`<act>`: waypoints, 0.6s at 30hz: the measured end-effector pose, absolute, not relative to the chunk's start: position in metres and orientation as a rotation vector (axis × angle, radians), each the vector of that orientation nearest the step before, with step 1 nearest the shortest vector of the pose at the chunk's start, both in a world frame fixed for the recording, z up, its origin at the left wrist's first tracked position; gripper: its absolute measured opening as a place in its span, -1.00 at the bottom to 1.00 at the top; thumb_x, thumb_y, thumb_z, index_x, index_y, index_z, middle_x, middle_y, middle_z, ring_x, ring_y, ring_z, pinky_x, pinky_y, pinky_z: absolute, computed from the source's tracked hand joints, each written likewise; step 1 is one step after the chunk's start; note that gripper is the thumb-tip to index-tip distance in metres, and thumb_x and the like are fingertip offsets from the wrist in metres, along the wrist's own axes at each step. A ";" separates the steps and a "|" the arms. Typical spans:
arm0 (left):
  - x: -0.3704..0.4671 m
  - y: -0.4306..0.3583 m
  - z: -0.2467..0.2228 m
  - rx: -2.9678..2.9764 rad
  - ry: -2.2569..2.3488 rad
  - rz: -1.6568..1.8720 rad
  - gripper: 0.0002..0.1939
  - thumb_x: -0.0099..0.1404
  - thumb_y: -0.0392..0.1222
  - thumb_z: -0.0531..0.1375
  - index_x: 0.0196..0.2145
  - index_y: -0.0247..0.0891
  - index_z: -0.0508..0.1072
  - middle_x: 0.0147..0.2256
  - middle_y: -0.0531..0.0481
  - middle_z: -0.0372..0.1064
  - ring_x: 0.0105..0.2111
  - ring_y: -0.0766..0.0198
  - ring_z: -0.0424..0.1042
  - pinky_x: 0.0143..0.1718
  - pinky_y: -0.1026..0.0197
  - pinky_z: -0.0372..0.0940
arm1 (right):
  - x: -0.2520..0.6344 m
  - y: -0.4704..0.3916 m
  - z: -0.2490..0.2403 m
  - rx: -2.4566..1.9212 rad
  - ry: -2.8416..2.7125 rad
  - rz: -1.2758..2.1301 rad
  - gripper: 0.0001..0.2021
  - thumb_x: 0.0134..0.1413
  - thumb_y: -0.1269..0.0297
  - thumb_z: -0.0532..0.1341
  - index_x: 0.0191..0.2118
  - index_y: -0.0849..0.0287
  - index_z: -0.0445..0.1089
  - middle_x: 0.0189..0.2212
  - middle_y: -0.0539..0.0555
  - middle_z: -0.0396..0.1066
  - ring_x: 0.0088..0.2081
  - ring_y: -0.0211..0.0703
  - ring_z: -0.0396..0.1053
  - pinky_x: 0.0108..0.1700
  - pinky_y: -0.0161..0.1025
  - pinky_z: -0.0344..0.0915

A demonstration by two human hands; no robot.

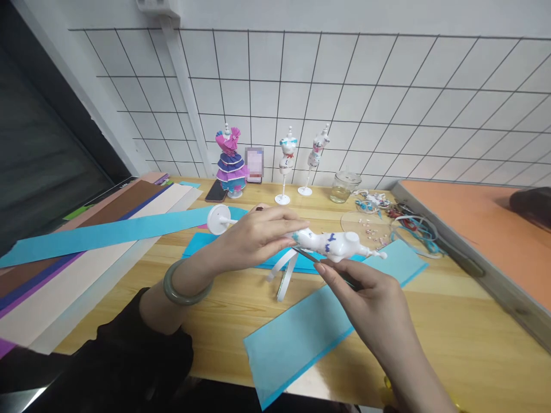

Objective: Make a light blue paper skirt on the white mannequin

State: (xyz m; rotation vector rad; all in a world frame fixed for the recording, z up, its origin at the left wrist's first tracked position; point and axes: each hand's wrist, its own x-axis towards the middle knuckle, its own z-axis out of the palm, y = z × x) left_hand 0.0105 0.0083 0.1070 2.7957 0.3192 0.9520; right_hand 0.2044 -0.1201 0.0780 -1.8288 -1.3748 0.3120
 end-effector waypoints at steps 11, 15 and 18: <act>0.011 0.008 0.106 2.784 0.335 0.978 -0.70 0.38 -0.25 0.04 0.03 -0.22 0.37 -0.05 -0.07 0.40 -0.10 0.28 0.40 -0.14 0.20 0.27 | 0.203 -0.122 0.074 -1.788 -1.354 0.271 -0.70 -0.10 -0.05 0.30 -0.41 0.06 0.58 -0.43 0.05 0.58 -0.45 -0.10 0.47 -0.49 -0.28 0.37; 0.012 0.008 0.105 2.785 0.343 0.981 -0.70 0.37 -0.26 0.04 0.03 -0.22 0.37 -0.05 -0.07 0.40 -0.10 0.28 0.40 -0.13 0.19 0.26 | 0.205 -0.121 0.074 -1.772 -1.377 0.281 -0.73 -0.09 -0.05 0.30 -0.40 0.03 0.58 -0.43 0.03 0.58 -0.40 -0.08 0.51 -0.42 -0.28 0.42; 0.011 0.009 0.105 2.786 0.369 0.978 -0.69 0.38 -0.26 0.04 0.04 -0.20 0.37 -0.04 -0.08 0.40 -0.08 0.27 0.39 -0.10 0.16 0.25 | 0.203 -0.121 0.074 -1.765 -1.367 0.289 -0.73 -0.10 -0.05 0.31 -0.42 0.03 0.57 -0.44 0.04 0.57 -0.40 -0.06 0.51 -0.41 -0.27 0.42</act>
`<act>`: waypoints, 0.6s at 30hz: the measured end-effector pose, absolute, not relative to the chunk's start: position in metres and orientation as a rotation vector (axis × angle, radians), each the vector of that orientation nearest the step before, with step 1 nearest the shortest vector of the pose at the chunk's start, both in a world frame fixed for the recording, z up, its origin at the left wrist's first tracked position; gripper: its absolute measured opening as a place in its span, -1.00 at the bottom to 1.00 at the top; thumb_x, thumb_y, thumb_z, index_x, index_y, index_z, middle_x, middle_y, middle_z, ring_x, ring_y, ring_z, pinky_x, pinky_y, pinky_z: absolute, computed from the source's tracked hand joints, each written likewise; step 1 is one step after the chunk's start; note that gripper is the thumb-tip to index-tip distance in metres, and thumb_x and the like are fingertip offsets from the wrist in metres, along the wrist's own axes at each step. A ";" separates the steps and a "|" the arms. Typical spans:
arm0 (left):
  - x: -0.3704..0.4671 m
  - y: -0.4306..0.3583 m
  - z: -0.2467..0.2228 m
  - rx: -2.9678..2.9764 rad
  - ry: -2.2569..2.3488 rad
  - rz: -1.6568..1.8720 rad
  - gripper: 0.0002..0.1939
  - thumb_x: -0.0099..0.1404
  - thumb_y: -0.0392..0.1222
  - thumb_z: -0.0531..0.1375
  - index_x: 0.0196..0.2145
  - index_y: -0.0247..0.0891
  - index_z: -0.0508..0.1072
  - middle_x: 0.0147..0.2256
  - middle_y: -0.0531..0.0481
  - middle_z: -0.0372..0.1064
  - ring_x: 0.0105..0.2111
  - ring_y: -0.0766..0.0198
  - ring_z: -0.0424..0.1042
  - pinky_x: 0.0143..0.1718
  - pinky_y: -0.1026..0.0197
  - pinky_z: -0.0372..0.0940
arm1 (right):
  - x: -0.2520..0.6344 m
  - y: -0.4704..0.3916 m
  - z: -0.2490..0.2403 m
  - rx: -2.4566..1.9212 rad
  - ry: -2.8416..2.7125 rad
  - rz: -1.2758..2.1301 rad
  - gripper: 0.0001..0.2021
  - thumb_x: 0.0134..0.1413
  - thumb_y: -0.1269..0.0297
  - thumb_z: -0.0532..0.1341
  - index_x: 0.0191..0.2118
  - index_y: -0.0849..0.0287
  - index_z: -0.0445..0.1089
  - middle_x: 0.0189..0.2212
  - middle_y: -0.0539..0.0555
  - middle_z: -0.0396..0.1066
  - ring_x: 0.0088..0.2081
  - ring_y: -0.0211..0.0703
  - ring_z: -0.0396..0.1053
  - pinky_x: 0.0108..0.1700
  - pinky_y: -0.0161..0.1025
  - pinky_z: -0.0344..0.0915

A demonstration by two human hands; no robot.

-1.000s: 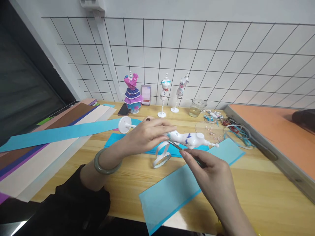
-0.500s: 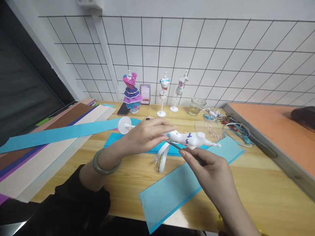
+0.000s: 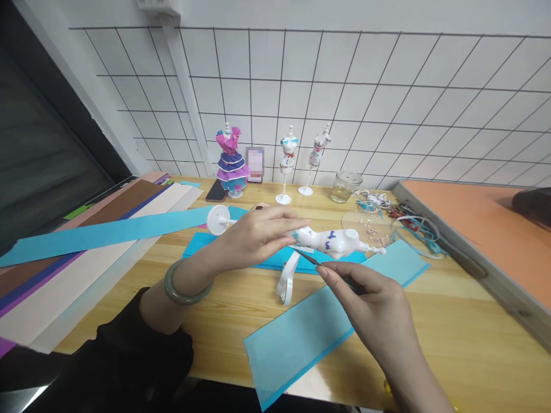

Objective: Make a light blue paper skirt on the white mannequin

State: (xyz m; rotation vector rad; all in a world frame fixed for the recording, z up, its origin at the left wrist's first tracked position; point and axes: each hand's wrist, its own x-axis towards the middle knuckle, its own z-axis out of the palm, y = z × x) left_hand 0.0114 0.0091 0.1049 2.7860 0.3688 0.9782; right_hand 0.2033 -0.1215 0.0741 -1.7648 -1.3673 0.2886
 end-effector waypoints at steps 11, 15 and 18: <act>0.012 0.019 0.099 2.659 0.523 1.059 -0.67 0.35 -0.28 0.06 0.05 -0.21 0.37 -0.07 -0.08 0.39 -0.10 0.26 0.39 -0.11 0.15 0.31 | 0.194 -0.121 0.065 -1.781 -1.311 0.425 -0.63 -0.04 -0.09 0.24 -0.28 0.12 0.50 -0.46 0.06 0.48 -0.47 -0.17 0.36 -0.48 -0.29 0.28; 0.012 0.022 0.098 2.627 0.616 1.073 -0.65 0.33 -0.30 0.09 0.06 -0.15 0.37 -0.04 -0.06 0.38 -0.05 0.26 0.38 -0.08 0.15 0.32 | 0.193 -0.113 0.045 -1.794 -1.381 0.596 -0.62 -0.09 -0.08 0.28 -0.29 0.15 0.46 -0.62 -0.05 0.27 -0.57 -0.24 0.21 -0.56 -0.31 0.17; 0.012 0.023 0.097 2.603 0.641 1.064 -0.64 0.31 -0.31 0.10 0.05 -0.14 0.38 -0.02 -0.06 0.37 -0.04 0.26 0.38 -0.06 0.14 0.32 | 0.188 -0.105 0.030 -1.760 -1.439 0.705 -0.64 -0.10 -0.09 0.28 -0.51 0.13 0.30 -0.65 -0.08 0.18 -0.57 -0.26 0.16 -0.55 -0.31 0.14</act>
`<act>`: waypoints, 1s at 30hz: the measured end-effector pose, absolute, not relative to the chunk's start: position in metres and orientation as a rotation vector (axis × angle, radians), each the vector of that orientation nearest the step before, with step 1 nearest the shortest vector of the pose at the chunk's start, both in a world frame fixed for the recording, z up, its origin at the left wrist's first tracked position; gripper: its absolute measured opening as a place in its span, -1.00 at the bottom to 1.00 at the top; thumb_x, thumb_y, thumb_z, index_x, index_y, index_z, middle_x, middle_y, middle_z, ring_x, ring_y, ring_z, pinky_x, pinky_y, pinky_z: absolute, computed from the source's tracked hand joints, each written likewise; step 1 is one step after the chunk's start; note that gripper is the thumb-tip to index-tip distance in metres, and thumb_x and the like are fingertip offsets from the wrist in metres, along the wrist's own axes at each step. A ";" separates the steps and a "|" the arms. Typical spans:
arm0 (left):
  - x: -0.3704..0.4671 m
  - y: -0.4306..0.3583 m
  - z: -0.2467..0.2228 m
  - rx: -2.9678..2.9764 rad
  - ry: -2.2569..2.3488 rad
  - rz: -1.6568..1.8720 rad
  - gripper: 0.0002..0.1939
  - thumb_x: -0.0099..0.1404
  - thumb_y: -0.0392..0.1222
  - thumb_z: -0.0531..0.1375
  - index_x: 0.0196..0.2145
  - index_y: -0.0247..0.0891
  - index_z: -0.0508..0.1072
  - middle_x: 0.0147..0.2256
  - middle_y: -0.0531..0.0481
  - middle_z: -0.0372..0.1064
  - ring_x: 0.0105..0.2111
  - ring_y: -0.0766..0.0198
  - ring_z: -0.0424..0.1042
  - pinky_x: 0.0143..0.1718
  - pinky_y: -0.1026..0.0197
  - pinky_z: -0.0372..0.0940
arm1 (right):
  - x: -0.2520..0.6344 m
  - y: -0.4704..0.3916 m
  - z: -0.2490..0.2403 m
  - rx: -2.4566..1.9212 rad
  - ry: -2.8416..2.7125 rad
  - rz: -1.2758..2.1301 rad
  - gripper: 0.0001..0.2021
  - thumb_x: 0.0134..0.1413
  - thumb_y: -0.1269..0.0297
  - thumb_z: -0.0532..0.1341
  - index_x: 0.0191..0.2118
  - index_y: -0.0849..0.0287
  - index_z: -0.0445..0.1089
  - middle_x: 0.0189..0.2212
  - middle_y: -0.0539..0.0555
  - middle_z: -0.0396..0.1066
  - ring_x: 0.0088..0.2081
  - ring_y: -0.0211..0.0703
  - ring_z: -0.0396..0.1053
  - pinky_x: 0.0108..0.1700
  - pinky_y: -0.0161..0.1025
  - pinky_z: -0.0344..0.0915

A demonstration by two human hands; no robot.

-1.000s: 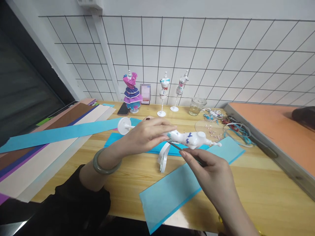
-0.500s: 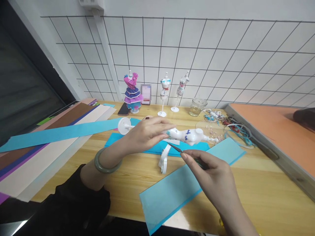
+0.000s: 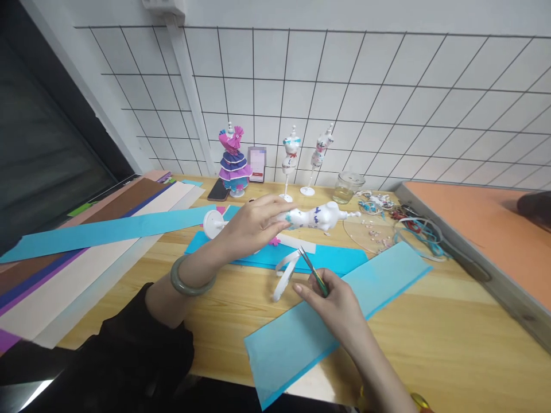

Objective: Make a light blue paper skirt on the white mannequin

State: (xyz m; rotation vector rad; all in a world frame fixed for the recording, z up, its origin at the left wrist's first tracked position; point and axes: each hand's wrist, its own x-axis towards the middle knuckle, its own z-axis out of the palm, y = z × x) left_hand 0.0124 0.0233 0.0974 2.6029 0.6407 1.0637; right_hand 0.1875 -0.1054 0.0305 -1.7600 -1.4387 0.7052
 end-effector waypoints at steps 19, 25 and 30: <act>0.011 0.031 0.100 2.426 0.727 1.106 -0.63 0.27 -0.30 0.15 0.04 -0.12 0.41 -0.06 -0.03 0.40 -0.09 0.26 0.39 -0.13 0.20 0.31 | 0.171 -0.079 -0.004 -1.816 -1.671 0.312 -0.84 0.06 0.11 0.12 -0.36 0.09 0.24 -0.26 0.15 0.36 -0.25 -0.03 0.34 -0.28 -0.18 0.19; 0.011 0.031 0.100 2.395 0.724 1.122 -0.63 0.26 -0.31 0.15 0.02 -0.11 0.43 -0.07 -0.03 0.41 -0.10 0.25 0.40 -0.14 0.19 0.31 | 0.174 -0.077 -0.013 -1.926 -1.565 0.474 -0.82 0.04 0.10 0.09 -0.45 0.04 0.12 -0.58 -0.01 0.34 -0.53 -0.10 0.31 -0.47 -0.24 0.12; 0.008 0.032 0.103 2.312 0.708 1.217 -0.65 0.23 -0.33 0.18 -0.01 -0.15 0.46 -0.08 -0.06 0.43 -0.12 0.22 0.42 -0.09 0.15 0.32 | 0.198 -0.065 -0.009 -1.888 -1.493 0.492 -0.76 0.01 0.02 0.15 -0.41 0.08 0.19 -0.54 0.03 0.41 -0.54 -0.16 0.31 -0.48 -0.26 0.20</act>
